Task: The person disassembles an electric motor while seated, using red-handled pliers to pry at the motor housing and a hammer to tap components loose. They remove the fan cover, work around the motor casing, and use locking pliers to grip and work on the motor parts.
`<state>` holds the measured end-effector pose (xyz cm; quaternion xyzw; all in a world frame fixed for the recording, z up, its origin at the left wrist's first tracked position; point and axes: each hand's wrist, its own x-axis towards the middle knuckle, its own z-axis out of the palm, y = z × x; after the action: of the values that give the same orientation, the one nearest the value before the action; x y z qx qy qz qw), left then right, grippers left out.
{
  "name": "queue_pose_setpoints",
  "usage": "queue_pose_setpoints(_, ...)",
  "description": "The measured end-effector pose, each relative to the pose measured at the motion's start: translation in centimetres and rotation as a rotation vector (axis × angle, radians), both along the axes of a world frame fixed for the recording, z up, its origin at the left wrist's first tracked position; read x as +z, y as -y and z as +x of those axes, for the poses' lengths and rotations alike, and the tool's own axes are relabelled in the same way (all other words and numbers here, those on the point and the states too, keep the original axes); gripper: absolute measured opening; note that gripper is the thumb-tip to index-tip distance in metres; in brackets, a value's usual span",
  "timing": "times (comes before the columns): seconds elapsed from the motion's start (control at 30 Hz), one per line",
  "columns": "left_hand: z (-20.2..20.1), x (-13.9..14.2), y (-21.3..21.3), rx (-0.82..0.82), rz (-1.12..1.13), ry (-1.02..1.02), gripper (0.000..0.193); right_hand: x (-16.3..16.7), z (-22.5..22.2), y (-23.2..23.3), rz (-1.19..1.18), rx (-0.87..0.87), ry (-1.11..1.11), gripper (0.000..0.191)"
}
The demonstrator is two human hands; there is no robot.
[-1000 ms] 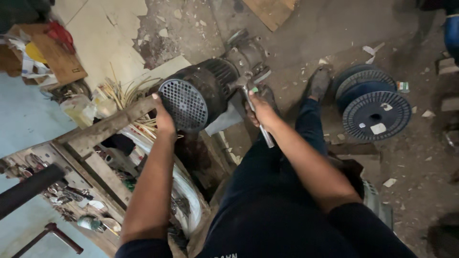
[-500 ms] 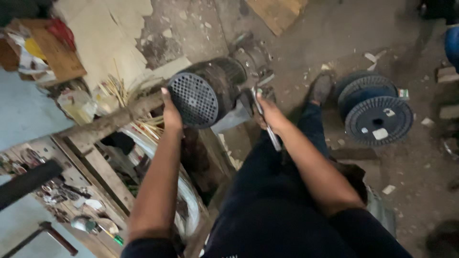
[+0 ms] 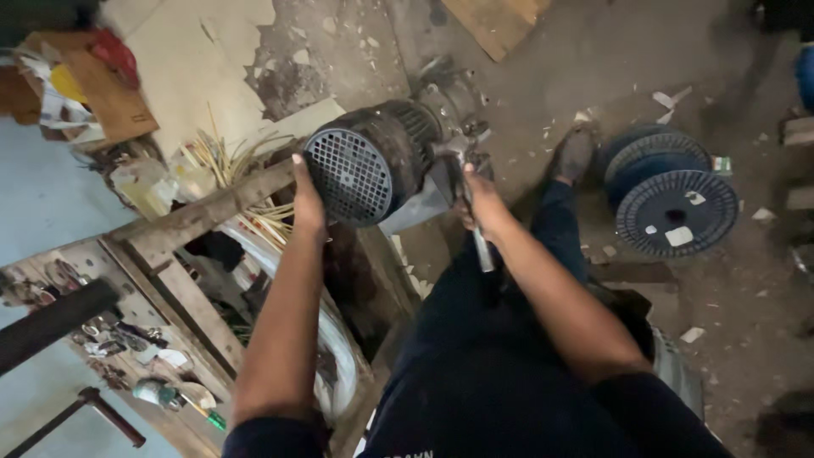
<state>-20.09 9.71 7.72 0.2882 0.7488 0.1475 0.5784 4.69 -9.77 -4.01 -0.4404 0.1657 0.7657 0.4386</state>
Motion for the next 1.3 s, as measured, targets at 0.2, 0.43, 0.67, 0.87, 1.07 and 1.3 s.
queue_pose_setpoints(0.2, 0.4, 0.4, -0.2, 0.001, -0.028, -0.124, 0.103, 0.9, 0.1, -0.1, 0.123, 0.01, 0.026, 0.051)
queue_pose_setpoints(0.43, 1.4, 0.6, 1.5, -0.101, 0.133, -0.124, 0.103, 1.1, 5.2, 0.2, 0.388, 0.289, 1.043, 0.053)
queue_pose_setpoints(0.67, 2.6, 2.0, 5.0, 0.13, -0.073, 0.034, 0.104, 5.7, 15.1, 0.9, 0.294, 0.73, 0.867, 0.04)
queue_pose_setpoints(0.87, 3.5, 1.5, 5.3, 0.177, 0.027, -0.074, 0.114, 12.2, 19.1, -3.2, 0.619, 1.192, 1.298, 0.043)
queue_pose_setpoints(1.07, 3.6, -0.3, 5.7, 0.217, 0.214, 0.009, 0.113, 17.8, 20.5, -7.4, 0.622, 1.323, 1.215, 0.042)
queue_pose_setpoints(1.3, 4.4, -0.8, 6.3, 0.256, 0.092, -0.075, 0.113, 19.1, 19.3, -19.3, 0.654, 1.42, 1.46, 0.05)
